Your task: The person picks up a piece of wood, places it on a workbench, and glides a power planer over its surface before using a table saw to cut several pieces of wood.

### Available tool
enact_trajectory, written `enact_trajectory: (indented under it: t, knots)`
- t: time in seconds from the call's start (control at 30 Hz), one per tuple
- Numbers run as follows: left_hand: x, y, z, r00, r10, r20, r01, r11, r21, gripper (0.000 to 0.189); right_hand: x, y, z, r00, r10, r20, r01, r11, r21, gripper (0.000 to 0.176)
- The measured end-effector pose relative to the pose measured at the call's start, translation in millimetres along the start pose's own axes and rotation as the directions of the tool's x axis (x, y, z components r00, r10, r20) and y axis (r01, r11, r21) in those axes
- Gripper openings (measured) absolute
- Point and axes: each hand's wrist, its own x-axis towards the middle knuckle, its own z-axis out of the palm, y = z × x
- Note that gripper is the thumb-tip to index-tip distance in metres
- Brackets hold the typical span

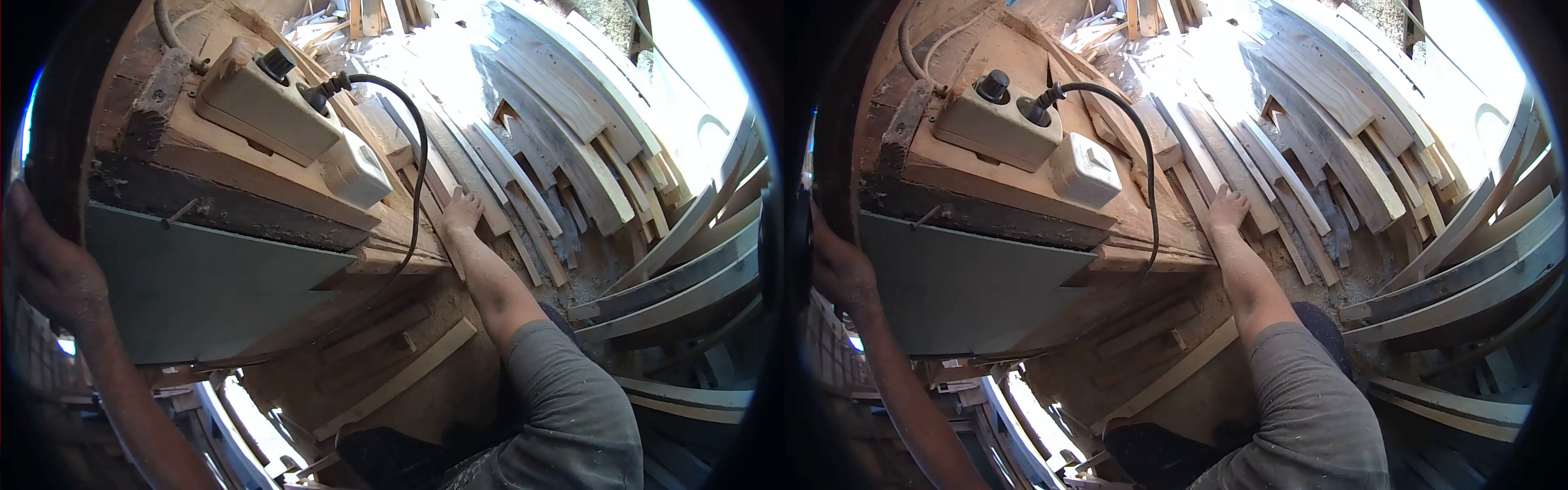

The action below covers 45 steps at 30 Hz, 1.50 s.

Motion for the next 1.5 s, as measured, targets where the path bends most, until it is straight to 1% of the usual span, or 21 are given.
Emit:
enact_trajectory:
  t: [0.17, 0.23, 0.27, 0.3, 0.37, 0.43, 0.5, 0.57, 0.6, 0.67, 0.7, 0.77, 0.83, 0.9, 0.93, 0.97, 1.0, 1.03, 1.23, 1.43, 1.5]
  knots:
    - [-3, 23, 2, 0.99, -0.139, -0.025, 0.139, 0.99, -0.01, 0.051, 13, -9, -16, 0.984, 0.063, 0.164, -0.056, 0.997, -0.05, 0.049]
    - [-2, 21, 3, 0.993, -0.115, -0.023, 0.115, 0.993, -0.004, 0.051, 39, 8, 6, 0.935, 0.091, 0.342, -0.178, 0.957, 0.231, 0.054]
    - [-2, 22, 3, 0.995, -0.098, -0.022, 0.099, 0.995, 0.001, 0.051, 45, 13, -6, 0.917, 0.007, 0.398, -0.112, 0.964, 0.24, 0.054]
    - [0, 22, 3, 0.996, -0.084, -0.022, 0.085, 0.996, 0.006, 0.052, 24, 5, -51, 0.918, -0.027, 0.395, -0.09, 0.958, 0.274, 0.059]
    - [0, 25, 3, 0.998, -0.063, -0.017, 0.064, 0.998, 0.017, 0.052, 41, 34, -31, 0.96, -0.22, 0.172, 0.132, 0.901, 0.413, 0.057]
    - [1, 30, 3, 0.999, -0.041, -0.007, 0.041, 0.999, 0.032, 0.052, 3, 49, -122, 0.768, -0.342, 0.541, -0.163, 0.713, 0.682, 0.054]
    - [0, 36, 3, 0.999, -0.046, 0.0, 0.046, 0.998, 0.043, 0.052, -23, 100, -152, 0.756, -0.339, 0.56, -0.402, 0.435, 0.806, 0.052]
    - [4, 39, -1, 0.987, 0.152, 0.043, -0.156, 0.983, 0.096, 0.051, -47, 159, -181, 0.633, -0.487, 0.602, -0.619, 0.149, 0.771, 0.06]
    - [8, 27, -4, 0.989, 0.14, 0.039, -0.143, 0.984, 0.107, 0.051, -55, 169, -197, 0.629, -0.491, 0.603, -0.613, 0.165, 0.773, 0.06]
    - [16, 2, -6, 0.973, 0.158, 0.17, -0.184, 0.971, 0.153, 0.044, -71, 184, -226, 0.402, -0.557, 0.727, -0.737, 0.274, 0.618, 0.069]
    - [15, 2, -3, 0.975, 0.15, 0.167, -0.176, 0.973, 0.151, 0.044, -71, 184, -228, 0.406, -0.552, 0.729, -0.734, 0.279, 0.62, 0.069]
    - [9, 7, 1, 0.934, 0.353, 0.059, -0.357, 0.91, 0.212, 0.041, -61, 178, -221, 0.415, -0.277, 0.867, -0.601, 0.632, 0.489, 0.067]
    - [11, 18, -4, 0.956, 0.283, 0.075, -0.293, 0.935, 0.202, 0.041, -61, 164, -209, 0.497, -0.165, 0.852, -0.483, 0.762, 0.43, 0.068]
    - [14, 31, -10, 0.955, 0.202, 0.216, -0.255, 0.933, 0.254, 0.045, -64, 149, -213, 0.751, -0.124, 0.648, -0.097, 0.951, 0.295, 0.072]
    - [12, 69, -10, 0.983, 0.177, -0.051, -0.174, 0.983, 0.067, 0.023, -55, 158, -208, 0.829, -0.139, 0.542, -0.011, 0.964, 0.265, 0.071]
    - [11, 71, -13, 0.984, 0.169, -0.058, -0.164, 0.984, 0.072, 0.023, -57, 154, -226, 0.832, -0.141, 0.537, -0.003, 0.966, 0.259, 0.071]
    - [12, 70, -14, 0.975, 0.21, -0.077, -0.205, 0.976, 0.073, 0.023, -66, 145, -256, 0.895, -0.139, 0.424, 0.127, 0.99, 0.055, 0.068]
    - [13, 70, -15, 0.964, 0.25, -0.094, -0.243, 0.967, 0.074, 0.022, -75, 137, -286, 0.938, -0.162, 0.306, 0.221, 0.961, -0.168, 0.066]
    - [12, 72, -24, 0.984, 0.165, -0.067, -0.158, 0.983, 0.091, 0.033, -133, 106, -459, 0.955, -0.263, 0.135, 0.288, 0.718, -0.634, 0.054]
    - [10, 73, -27, 0.992, 0.119, -0.035, -0.116, 0.99, 0.082, 0.04, -213, 87, -598, 0.896, -0.429, 0.115, 0.324, 0.454, -0.83, 0.056]
    - [10, 71, -26, 0.994, 0.105, -0.019, -0.103, 0.992, 0.074, 0.041, -236, 77, -623, 0.903, -0.411, 0.125, 0.326, 0.466, -0.823, 0.057]
